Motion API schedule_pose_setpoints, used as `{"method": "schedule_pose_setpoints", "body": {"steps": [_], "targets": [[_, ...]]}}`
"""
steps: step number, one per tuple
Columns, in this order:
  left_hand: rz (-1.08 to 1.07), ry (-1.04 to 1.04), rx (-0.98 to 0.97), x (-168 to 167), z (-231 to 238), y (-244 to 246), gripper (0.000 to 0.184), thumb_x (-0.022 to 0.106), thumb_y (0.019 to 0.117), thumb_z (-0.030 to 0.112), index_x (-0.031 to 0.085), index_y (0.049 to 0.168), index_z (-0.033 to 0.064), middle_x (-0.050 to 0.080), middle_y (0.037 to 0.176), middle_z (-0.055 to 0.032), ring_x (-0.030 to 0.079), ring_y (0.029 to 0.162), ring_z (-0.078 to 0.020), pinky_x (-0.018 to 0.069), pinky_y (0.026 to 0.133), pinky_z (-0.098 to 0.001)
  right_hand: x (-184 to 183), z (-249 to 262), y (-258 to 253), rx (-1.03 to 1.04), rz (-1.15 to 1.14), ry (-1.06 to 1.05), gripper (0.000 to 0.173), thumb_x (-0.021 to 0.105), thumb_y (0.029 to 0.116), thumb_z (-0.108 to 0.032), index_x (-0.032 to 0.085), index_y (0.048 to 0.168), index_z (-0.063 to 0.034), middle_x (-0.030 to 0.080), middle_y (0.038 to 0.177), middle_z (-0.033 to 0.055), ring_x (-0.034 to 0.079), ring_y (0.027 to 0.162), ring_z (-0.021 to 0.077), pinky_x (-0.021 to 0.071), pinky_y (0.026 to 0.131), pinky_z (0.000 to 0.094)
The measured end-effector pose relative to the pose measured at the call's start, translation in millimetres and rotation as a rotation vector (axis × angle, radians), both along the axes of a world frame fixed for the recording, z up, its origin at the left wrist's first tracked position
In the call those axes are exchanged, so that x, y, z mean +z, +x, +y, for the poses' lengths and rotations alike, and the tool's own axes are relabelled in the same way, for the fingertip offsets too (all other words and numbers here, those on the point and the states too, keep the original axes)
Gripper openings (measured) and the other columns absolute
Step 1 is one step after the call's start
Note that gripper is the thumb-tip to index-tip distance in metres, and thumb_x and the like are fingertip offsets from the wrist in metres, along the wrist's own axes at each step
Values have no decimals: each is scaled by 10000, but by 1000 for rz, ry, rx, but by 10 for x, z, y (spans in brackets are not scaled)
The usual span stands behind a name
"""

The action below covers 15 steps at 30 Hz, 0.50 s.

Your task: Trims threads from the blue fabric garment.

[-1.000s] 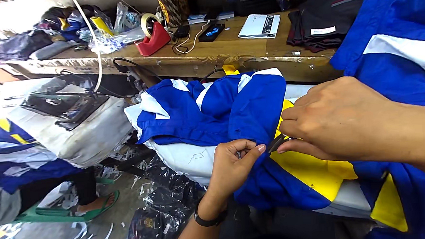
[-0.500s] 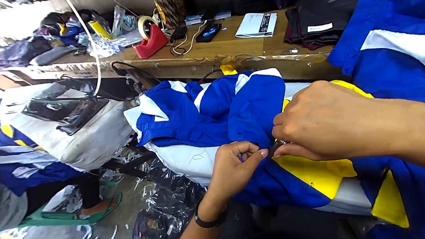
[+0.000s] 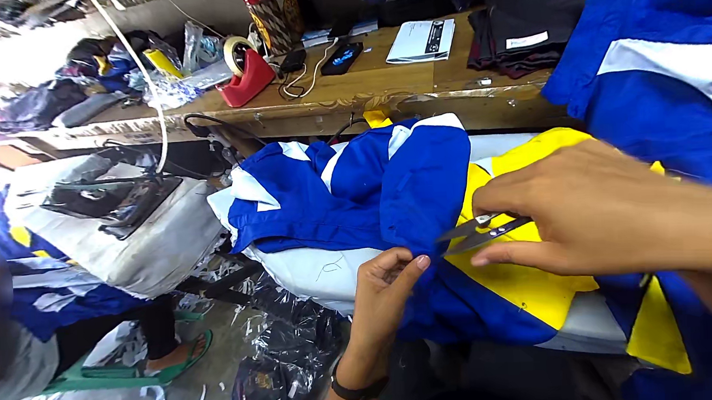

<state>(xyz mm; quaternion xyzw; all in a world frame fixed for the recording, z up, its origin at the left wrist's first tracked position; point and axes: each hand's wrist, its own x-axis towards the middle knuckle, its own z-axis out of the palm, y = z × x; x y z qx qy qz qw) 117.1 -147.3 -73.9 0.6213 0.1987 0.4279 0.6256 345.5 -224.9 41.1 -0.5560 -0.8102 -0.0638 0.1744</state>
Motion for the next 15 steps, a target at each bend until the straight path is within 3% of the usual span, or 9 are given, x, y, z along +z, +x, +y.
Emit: {"method": "schedule_pose_setpoints", "body": {"steps": [2, 4, 6, 7, 9, 12, 15], "targets": [[-113, -211, -44, -60, -86, 9, 88, 671, 954, 60, 737, 898, 44, 719, 811, 1, 659, 692, -31, 559, 637, -200, -364, -4, -82, -97, 396, -99, 264, 664, 900, -500, 633, 834, -246, 528, 616, -152, 510, 545, -23, 405, 487, 224], [-169, -306, -61, -93, -156, 43, 64, 682, 950, 61, 737, 928, 34, 734, 849, -32, 690, 734, -62, 588, 679, -231, -724, 6, -217, -74, 856, -240, 167, 675, 966, -323, 681, 951, -157, 616, 708, -102, 546, 620, -47, 454, 565, 157], [-194, -325, -52, -106, -193, 82, 58, 675, 952, 49, 726, 959, 22, 741, 874, -45, 702, 765, -72, 594, 715, -239, -961, 32, -356, 23, 1205, -263, 85, 641, 988, -176, 677, 968, -101, 646, 769, -93, 562, 665, -65, 470, 619, 111], [-195, -312, -39, -108, -199, 93, 63, 662, 959, 44, 718, 969, 18, 739, 878, -43, 698, 777, -70, 588, 735, -239, -1023, 40, -416, 60, 1327, -257, 66, 625, 986, -128, 657, 931, -109, 614, 750, -110, 519, 634, -70, 428, 589, 104], [-172, -243, 11, -116, -200, 99, 68, 638, 968, 44, 698, 956, 14, 723, 850, -27, 677, 762, -54, 571, 732, -226, -1086, 51, -496, 91, 1446, -230, 95, 607, 985, -96, 627, 901, -134, 551, 702, -148, 452, 577, -87, 368, 538, 93], [-168, -138, 63, -138, -204, 84, 73, 626, 982, 52, 684, 942, 31, 711, 842, 1, 667, 771, -32, 563, 736, -206, -1144, 75, -566, 83, 1457, -160, 89, 599, 987, -94, 613, 906, -128, 529, 696, -149, 452, 577, -87, 374, 542, 89], [-271, -304, -31, -141, -212, 84, 76, 651, 979, 81, 709, 991, 35, 733, 914, -37, 688, 823, -58, 567, 774, -225, -1169, 91, -616, 84, 1500, -143, 81, 594, 985, -81, 622, 916, -115, 523, 691, -149, 445, 569, -90, 367, 534, 85]]}}
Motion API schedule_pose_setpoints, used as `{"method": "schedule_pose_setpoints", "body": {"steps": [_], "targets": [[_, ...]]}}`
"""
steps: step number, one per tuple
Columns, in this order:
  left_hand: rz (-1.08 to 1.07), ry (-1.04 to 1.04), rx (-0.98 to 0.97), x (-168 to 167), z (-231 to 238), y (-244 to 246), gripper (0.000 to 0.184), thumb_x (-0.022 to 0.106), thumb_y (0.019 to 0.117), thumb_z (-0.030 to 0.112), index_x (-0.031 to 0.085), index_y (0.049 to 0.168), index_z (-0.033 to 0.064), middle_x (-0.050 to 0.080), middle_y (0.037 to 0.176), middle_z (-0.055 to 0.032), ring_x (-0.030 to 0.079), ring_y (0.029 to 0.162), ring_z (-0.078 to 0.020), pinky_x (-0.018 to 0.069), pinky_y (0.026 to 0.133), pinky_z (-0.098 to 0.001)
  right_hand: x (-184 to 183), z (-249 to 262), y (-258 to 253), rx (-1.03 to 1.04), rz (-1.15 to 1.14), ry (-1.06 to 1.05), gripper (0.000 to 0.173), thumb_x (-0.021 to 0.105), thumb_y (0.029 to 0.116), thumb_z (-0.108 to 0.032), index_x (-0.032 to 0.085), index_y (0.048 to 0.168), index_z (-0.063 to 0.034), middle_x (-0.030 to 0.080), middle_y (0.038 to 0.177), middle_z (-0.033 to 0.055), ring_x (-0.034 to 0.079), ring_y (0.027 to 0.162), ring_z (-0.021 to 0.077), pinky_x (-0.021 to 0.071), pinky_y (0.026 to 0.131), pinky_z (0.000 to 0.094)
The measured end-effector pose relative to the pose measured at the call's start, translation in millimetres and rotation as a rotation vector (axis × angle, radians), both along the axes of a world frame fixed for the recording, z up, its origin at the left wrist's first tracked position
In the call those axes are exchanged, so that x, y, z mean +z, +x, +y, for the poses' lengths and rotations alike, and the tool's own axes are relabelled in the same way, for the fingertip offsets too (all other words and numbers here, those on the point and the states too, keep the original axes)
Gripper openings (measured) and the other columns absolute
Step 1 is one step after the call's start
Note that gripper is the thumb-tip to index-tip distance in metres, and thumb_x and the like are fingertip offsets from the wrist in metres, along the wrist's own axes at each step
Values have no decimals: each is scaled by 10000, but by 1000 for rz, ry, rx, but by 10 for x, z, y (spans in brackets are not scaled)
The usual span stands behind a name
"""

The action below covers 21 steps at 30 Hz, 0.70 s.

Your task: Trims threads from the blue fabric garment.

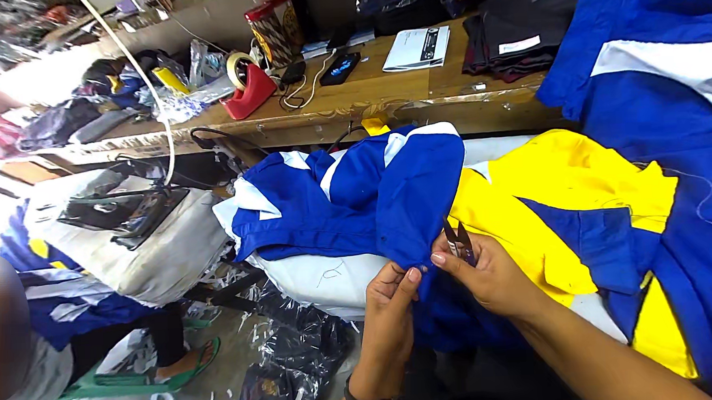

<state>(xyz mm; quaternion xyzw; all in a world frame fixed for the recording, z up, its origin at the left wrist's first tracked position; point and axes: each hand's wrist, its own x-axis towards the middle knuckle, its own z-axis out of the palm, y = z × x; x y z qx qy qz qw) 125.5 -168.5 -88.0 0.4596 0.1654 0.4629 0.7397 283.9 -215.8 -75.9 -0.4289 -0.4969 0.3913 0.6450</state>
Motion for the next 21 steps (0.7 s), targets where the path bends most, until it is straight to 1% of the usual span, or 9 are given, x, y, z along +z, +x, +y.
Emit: {"method": "schedule_pose_setpoints", "body": {"steps": [3, 6, 8, 10, 12, 15, 17, 19, 21], "targets": [[-4, -51, -33, -9, 8, 31, 82, 678, 963, 91, 729, 996, 36, 733, 903, -38, 653, 743, -30, 538, 679, -184, -31, -12, -61, -71, -6, 5, 68, 612, 985, -89, 636, 922, -94, 556, 714, -125, 485, 597, -74, 403, 561, 91], [17, -95, -36, 18, 8, 48, 96, 658, 964, 65, 743, 929, 38, 717, 815, -29, 616, 650, -9, 507, 599, -156, -77, -32, -138, -189, -73, 36, 30, 634, 958, -88, 620, 938, -71, 555, 699, -109, 483, 586, -73, 398, 543, 89], [24, -122, -15, 39, 10, 48, 147, 628, 970, 48, 732, 866, 38, 698, 759, -25, 622, 632, -17, 520, 596, -162, -98, -51, -146, -276, -176, 95, 97, 652, 915, -77, 611, 993, -36, 574, 722, -82, 497, 604, -70, 415, 551, 87], [42, -109, 39, 51, 11, 48, 154, 631, 962, 26, 737, 852, 32, 722, 789, -39, 663, 682, -42, 561, 656, -194, -102, -74, -127, -362, -293, 185, 204, 647, 879, -62, 639, 1069, 12, 570, 767, -55, 491, 640, -68, 419, 573, 76], [72, -44, 93, 52, -4, 57, 150, 632, 954, 3, 749, 863, 25, 738, 819, -38, 698, 748, -67, 594, 744, -235, -97, -96, -115, -421, -373, 248, 231, 670, 897, -88, 703, 1091, 32, 610, 839, -15, 498, 691, -60, 418, 601, 71], [124, 131, 164, 24, -33, 78, 146, 635, 949, 0, 760, 874, 4, 738, 865, -32, 700, 817, -75, 593, 810, -248, -124, -86, -145, -508, -463, 283, 184, 720, 893, -114, 760, 1017, 16, 642, 846, 17, 550, 734, -44, 455, 649, 68], [190, 311, 237, -4, -37, 91, 137, 641, 941, 9, 760, 876, -8, 734, 889, -29, 689, 846, -65, 586, 799, -234, -168, -59, -161, -571, -513, 327, 133, 733, 886, -97, 764, 945, 19, 659, 811, 41, 578, 728, -28, 471, 663, 71], [257, 463, 318, -5, -50, 107, 119, 648, 924, -5, 749, 863, -17, 716, 869, -8, 674, 814, -25, 580, 743, -189, -166, -58, -170, -577, -535, 341, 109, 721, 885, -85, 746, 897, 21, 663, 790, 52, 587, 725, -21, 472, 667, 72], [282, 540, 357, 0, -56, 109, 90, 649, 895, -41, 728, 852, -47, 695, 853, -15, 670, 786, -12, 589, 714, -170, -122, -87, -172, -481, -423, 257, 97, 698, 884, -81, 719, 897, 13, 624, 775, 1, 524, 680, -53, 424, 612, 64]]}}
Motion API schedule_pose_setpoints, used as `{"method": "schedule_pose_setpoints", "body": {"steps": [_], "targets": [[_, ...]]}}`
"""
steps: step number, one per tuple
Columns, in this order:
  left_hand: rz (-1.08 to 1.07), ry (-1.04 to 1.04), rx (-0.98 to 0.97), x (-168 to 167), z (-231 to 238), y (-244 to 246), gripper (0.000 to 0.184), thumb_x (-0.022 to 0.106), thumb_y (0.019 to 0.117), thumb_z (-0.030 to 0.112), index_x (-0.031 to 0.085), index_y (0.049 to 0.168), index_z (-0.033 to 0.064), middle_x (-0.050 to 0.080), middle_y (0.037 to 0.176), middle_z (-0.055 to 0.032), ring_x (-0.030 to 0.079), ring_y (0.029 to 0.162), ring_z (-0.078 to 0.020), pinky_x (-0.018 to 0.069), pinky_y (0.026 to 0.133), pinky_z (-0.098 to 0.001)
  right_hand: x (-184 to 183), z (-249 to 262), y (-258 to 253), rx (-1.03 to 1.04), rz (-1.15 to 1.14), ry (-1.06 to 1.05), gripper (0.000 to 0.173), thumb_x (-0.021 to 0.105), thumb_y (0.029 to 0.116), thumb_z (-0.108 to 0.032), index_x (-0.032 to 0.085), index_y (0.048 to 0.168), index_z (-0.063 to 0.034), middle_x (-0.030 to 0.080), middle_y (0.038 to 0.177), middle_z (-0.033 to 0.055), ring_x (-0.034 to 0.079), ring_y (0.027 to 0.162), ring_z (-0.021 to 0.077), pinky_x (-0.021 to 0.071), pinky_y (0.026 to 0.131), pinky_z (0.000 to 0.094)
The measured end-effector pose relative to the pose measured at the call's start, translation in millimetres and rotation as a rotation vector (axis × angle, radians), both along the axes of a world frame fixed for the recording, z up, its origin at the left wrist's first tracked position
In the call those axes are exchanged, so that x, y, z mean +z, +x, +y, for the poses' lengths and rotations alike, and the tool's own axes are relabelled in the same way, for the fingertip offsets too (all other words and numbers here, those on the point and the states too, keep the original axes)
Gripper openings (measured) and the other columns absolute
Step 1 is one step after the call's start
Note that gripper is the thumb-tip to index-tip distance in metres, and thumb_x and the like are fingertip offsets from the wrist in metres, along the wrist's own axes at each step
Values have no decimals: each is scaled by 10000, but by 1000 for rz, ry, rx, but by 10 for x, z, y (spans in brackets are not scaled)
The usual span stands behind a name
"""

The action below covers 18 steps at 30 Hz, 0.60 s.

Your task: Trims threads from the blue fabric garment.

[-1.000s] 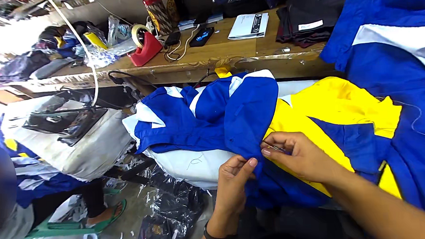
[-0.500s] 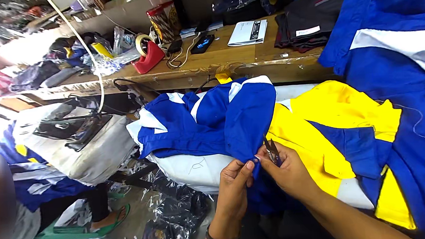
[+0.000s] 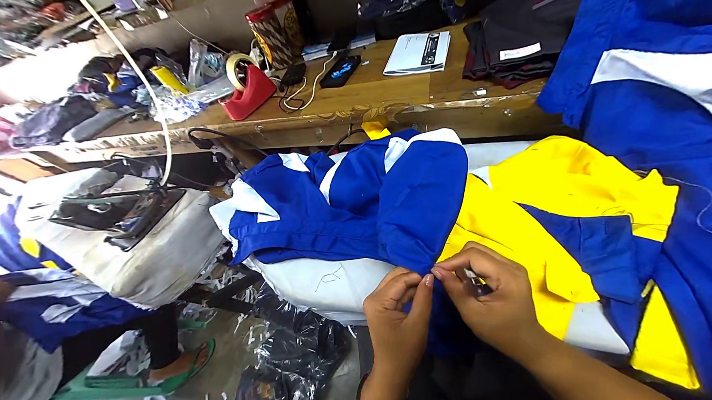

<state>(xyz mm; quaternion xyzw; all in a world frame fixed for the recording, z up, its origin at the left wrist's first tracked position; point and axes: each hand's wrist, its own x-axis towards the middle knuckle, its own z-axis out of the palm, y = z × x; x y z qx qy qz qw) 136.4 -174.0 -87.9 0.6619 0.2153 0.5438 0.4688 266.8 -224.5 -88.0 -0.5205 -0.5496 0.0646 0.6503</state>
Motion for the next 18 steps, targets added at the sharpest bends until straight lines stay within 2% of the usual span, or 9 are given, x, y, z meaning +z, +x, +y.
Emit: {"method": "schedule_pose_setpoints", "body": {"steps": [2, 4, 5, 9, 11, 13, 15, 16, 18], "targets": [[2, -20, -9, 10, 5, -12, 84, 643, 891, -50, 714, 847, -45, 692, 858, -14, 664, 767, -7, 589, 702, -168, 84, -21, 26, 177, 290, -140, 19, 687, 883, -67, 678, 896, -58, 568, 699, -102, 468, 576, -86, 385, 524, 70], [-20, -104, -48, 15, 27, -32, 104, 634, 912, -35, 712, 848, -11, 693, 857, 4, 646, 741, -1, 565, 682, -167, 136, -22, 70, 339, 565, -239, 57, 684, 905, -42, 673, 901, -97, 563, 655, -123, 460, 522, -61, 377, 485, 108], [-34, -135, -63, 10, 43, -38, 114, 632, 918, -29, 715, 846, -1, 696, 853, 7, 642, 735, -2, 557, 678, -170, 134, -23, 74, 344, 587, -241, 50, 686, 913, -44, 681, 913, -94, 574, 660, -121, 467, 522, -57, 382, 484, 110], [-25, -97, -40, 20, 47, -41, 116, 633, 914, -32, 724, 843, -22, 694, 865, -10, 658, 766, -14, 575, 693, -171, 62, -35, 22, 109, 195, -104, 115, 716, 902, -120, 717, 963, -22, 590, 729, -90, 457, 596, -95, 375, 540, 61], [0, -38, -13, 26, 36, -40, 100, 639, 899, -44, 725, 848, -46, 682, 860, -18, 666, 791, -18, 590, 715, -172, 14, -20, 19, 27, 31, -45, 156, 715, 913, -143, 730, 939, 10, 629, 780, -24, 488, 641, -84, 399, 575, 58], [22, 29, 10, 9, 34, -35, 86, 645, 884, -52, 719, 841, -62, 675, 848, -26, 669, 796, -22, 595, 724, -174, 13, -14, 24, 29, -6, -42, 133, 699, 899, -124, 716, 891, 8, 602, 756, -17, 480, 633, -74, 389, 564, 59], [31, 69, 30, -8, 34, -33, 79, 644, 871, -53, 708, 825, -62, 672, 831, -22, 666, 780, -17, 595, 719, -173, 84, -29, 27, 182, 209, -151, 32, 677, 882, -85, 664, 865, -62, 516, 667, -112, 418, 560, -98, 339, 514, 62], [32, 71, 32, -8, 31, -33, 77, 643, 869, -52, 704, 822, -60, 675, 832, -20, 668, 782, -16, 596, 723, -174, 132, -29, 46, 310, 398, -236, 68, 657, 886, -59, 636, 858, -116, 475, 613, -151, 400, 511, -93, 328, 481, 79], [21, 17, 22, 2, 36, -37, 82, 640, 872, -47, 702, 819, -42, 680, 832, -10, 668, 776, -12, 593, 716, -173, 179, -3, 94, 489, 668, -342, 133, 638, 898, -29, 630, 838, -147, 471, 562, -150, 392, 457, -61, 324, 445, 116]]}}
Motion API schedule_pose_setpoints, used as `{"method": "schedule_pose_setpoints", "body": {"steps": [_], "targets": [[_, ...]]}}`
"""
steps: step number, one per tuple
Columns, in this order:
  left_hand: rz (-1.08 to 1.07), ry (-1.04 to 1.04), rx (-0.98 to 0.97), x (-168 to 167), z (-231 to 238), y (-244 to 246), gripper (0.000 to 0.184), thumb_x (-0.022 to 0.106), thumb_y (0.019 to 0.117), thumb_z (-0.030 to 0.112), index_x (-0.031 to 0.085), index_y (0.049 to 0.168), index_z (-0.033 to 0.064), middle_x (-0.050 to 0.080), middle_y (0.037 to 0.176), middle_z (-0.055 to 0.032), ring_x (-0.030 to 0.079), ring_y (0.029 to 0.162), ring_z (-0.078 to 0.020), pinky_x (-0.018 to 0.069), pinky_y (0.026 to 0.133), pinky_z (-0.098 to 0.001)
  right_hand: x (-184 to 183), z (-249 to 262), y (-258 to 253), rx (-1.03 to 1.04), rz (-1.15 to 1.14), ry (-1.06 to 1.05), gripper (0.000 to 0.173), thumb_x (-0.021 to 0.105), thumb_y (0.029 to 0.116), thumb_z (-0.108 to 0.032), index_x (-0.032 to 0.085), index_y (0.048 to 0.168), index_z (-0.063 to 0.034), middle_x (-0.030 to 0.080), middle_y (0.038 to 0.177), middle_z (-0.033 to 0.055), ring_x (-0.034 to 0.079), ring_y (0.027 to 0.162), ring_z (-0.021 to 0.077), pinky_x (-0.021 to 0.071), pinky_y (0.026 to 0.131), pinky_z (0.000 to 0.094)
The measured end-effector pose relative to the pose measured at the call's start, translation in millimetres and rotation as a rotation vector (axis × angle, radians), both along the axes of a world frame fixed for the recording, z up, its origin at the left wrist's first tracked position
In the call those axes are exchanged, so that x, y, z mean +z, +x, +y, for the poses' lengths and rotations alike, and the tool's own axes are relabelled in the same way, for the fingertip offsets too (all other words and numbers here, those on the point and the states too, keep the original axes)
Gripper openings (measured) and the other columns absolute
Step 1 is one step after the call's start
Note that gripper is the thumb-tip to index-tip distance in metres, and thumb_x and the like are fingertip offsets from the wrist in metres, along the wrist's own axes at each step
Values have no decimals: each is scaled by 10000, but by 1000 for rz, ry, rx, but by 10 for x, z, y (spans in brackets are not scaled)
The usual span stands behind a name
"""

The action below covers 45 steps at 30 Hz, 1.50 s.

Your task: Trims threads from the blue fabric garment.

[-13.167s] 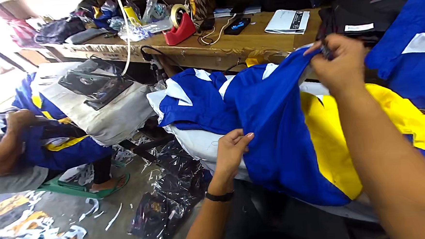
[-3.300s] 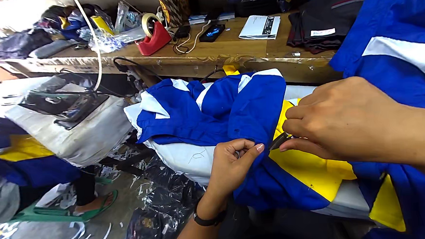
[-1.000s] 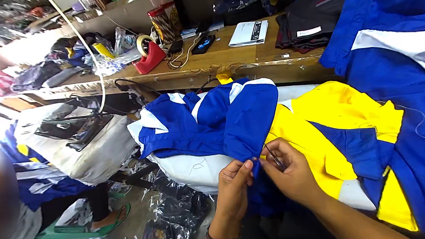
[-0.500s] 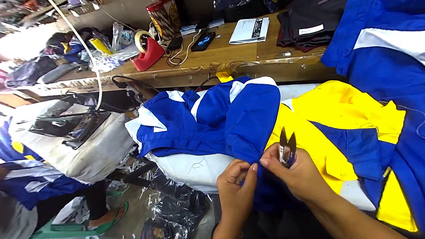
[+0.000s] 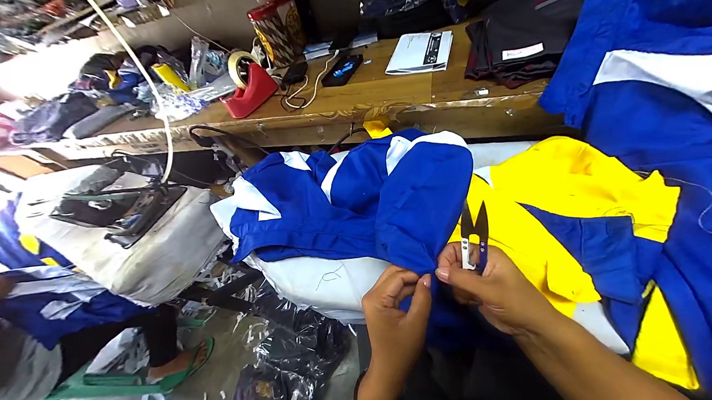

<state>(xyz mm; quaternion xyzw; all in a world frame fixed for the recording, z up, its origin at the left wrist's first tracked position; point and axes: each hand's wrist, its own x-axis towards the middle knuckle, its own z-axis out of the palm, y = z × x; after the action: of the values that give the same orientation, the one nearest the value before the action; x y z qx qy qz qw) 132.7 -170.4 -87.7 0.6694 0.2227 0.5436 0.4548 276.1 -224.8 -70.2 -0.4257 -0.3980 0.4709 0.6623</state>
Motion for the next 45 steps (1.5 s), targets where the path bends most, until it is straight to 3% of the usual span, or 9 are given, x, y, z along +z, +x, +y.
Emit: {"method": "schedule_pose_setpoints", "body": {"steps": [2, 4, 6, 8, 13, 31, 38, 43, 45], "targets": [[-28, -117, -58, 0, 39, -30, 106, 625, 909, -17, 693, 829, -3, 669, 823, 12, 646, 750, -4, 569, 693, -173, -10, 8, 41, -4, -99, 60, 78, 675, 918, -67, 637, 946, -129, 490, 611, -149, 419, 501, -63, 346, 478, 105], [-85, -264, -166, -2, 82, -86, 129, 593, 957, 6, 697, 880, 4, 679, 827, 7, 648, 759, -31, 564, 726, -213, -45, -6, 137, -82, -398, 182, 298, 720, 939, -238, 610, 1153, -63, 521, 722, -116, 454, 604, -60, 384, 552, 100], [-139, -401, -235, 29, 103, -120, 150, 568, 979, 13, 699, 906, 15, 709, 832, -9, 672, 785, -54, 573, 778, -247, -63, -53, 242, -185, -674, 210, 503, 685, 955, -462, 596, 1244, -60, 581, 827, -80, 526, 703, -43, 457, 616, 127], [-168, -477, -260, 52, 109, -133, 173, 551, 984, 14, 699, 895, 23, 708, 829, -12, 671, 791, -60, 568, 792, -252, -83, -100, 313, -301, -869, 226, 465, 667, 957, -500, 675, 1175, -88, 665, 917, -52, 591, 783, -28, 505, 664, 154], [-198, -534, -286, 82, 117, -138, 199, 539, 983, 3, 698, 868, 30, 707, 816, -19, 668, 774, -54, 567, 782, -242, -112, -144, 379, -499, -1079, 328, 333, 712, 938, -421, 776, 1049, -114, 728, 940, 13, 645, 862, 70, 514, 745, 238], [-148, -427, -259, 77, 88, -142, 166, 581, 967, 12, 704, 856, 21, 696, 790, -7, 657, 752, -48, 559, 765, -233, -106, -79, 363, -487, -1112, 412, 237, 699, 958, -353, 793, 989, -137, 759, 927, 9, 671, 843, 80, 479, 721, 279], [-50, -234, -262, 25, 145, -182, 137, 613, 958, 51, 713, 872, 13, 682, 877, 9, 639, 823, -28, 543, 771, -209, -43, -60, 412, -439, -1181, 430, 253, 659, 984, -353, 791, 947, -140, 750, 877, 12, 659, 790, 99, 460, 683, 289], [-123, -391, -305, 36, 130, -179, 140, 597, 980, 35, 714, 904, 25, 715, 841, -1, 674, 791, -45, 568, 784, -237, -68, -73, 414, -263, -1124, 468, 273, 662, 987, -392, 770, 1005, -142, 741, 905, -2, 659, 818, 73, 476, 711, 277], [-143, -461, -311, 45, 132, -185, 162, 589, 985, 38, 716, 884, 38, 707, 814, -1, 662, 759, -40, 561, 748, -220, -85, -98, 406, -186, -1037, 439, 301, 686, 966, -417, 745, 1042, -132, 716, 918, -15, 630, 816, 33, 471, 707, 232]]}}
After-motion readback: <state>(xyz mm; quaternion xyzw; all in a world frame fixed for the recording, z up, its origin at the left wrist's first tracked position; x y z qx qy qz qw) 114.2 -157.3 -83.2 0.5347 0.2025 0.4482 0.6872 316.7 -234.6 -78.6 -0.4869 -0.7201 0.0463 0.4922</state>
